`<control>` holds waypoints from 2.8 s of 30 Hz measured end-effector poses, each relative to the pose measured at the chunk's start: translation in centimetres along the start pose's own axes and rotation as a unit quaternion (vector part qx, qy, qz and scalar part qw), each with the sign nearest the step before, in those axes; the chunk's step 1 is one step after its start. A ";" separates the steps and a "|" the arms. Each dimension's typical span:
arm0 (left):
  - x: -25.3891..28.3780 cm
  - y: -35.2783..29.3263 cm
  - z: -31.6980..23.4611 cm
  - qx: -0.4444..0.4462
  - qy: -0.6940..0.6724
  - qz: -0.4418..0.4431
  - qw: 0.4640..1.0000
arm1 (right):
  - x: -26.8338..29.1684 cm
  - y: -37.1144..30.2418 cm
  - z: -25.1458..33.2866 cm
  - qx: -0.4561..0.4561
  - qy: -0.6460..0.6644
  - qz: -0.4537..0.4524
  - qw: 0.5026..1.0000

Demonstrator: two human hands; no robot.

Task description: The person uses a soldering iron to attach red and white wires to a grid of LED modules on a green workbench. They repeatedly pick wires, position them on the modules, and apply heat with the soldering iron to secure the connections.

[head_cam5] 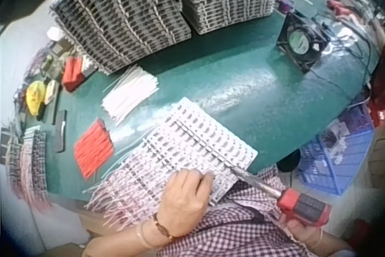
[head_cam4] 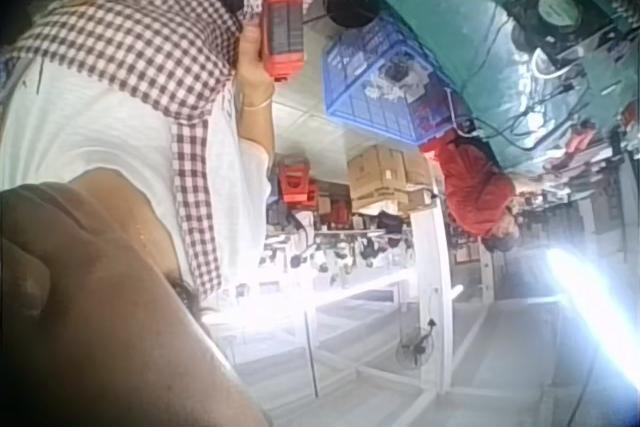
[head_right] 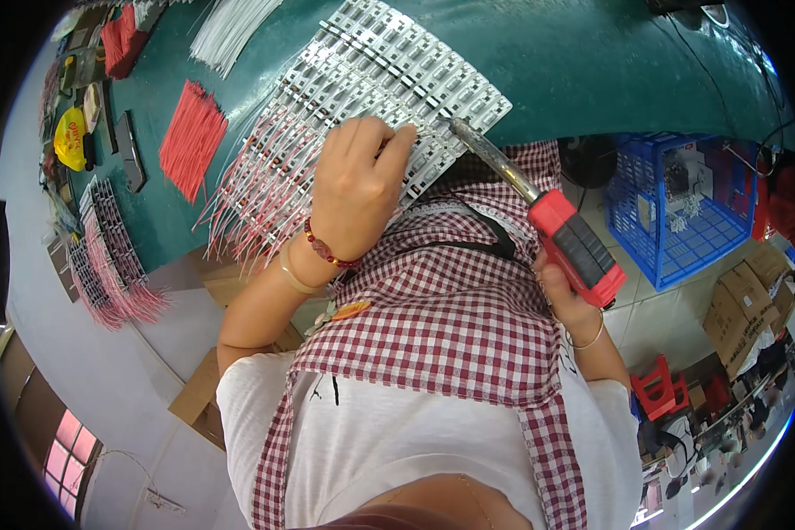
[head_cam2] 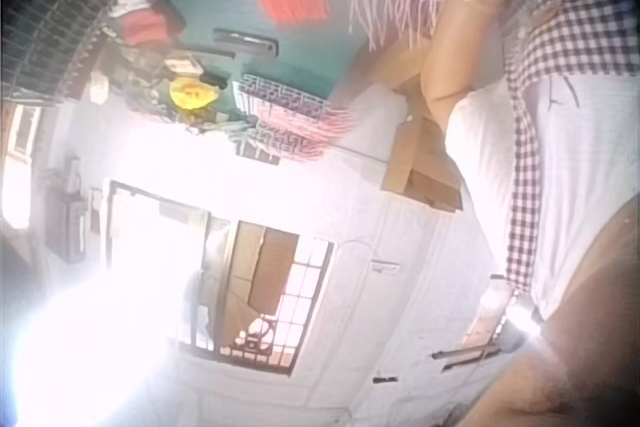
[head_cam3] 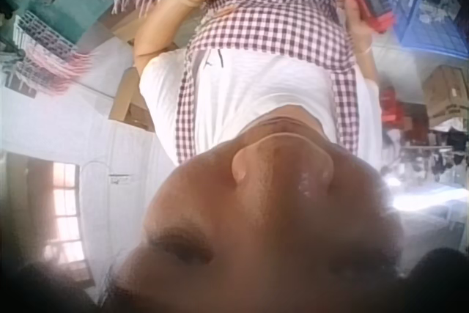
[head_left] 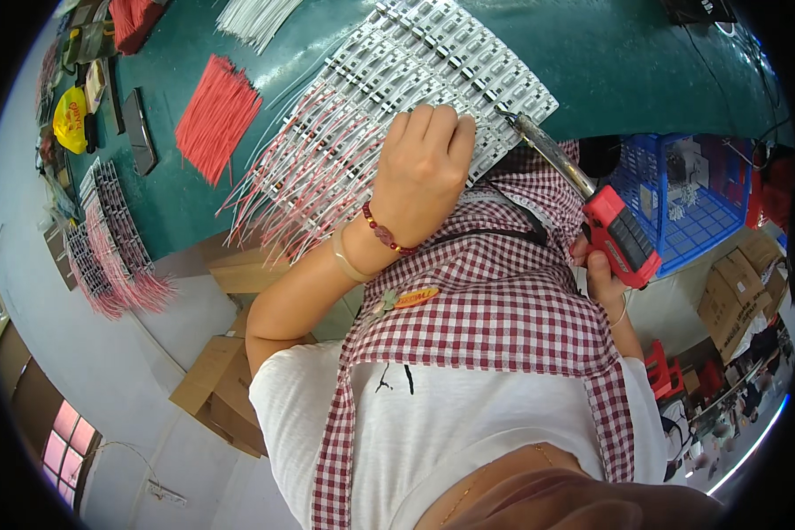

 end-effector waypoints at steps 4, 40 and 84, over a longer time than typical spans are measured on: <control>1.1 0.0 -0.6 -0.014 -0.001 -0.027 1.000 | 0.2 -0.4 -0.2 -0.006 0.022 -0.007 1.000; -0.2 -0.3 -1.6 -0.014 -0.030 -0.030 0.999 | 1.4 -1.1 -1.5 0.014 -0.041 -0.014 0.999; -2.0 7.4 -6.6 0.127 -0.686 0.035 0.716 | -4.8 10.4 8.6 -0.078 0.899 0.226 0.367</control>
Point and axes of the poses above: each hand's wrist, its own y-axis towards the middle knuckle, its own x-axis out of the back of the hand, z = x × y, the point moved 8 cm from there along y, towards the middle knuckle, and after that the axes turned 7 degrees about y, right-handed, at the moved point
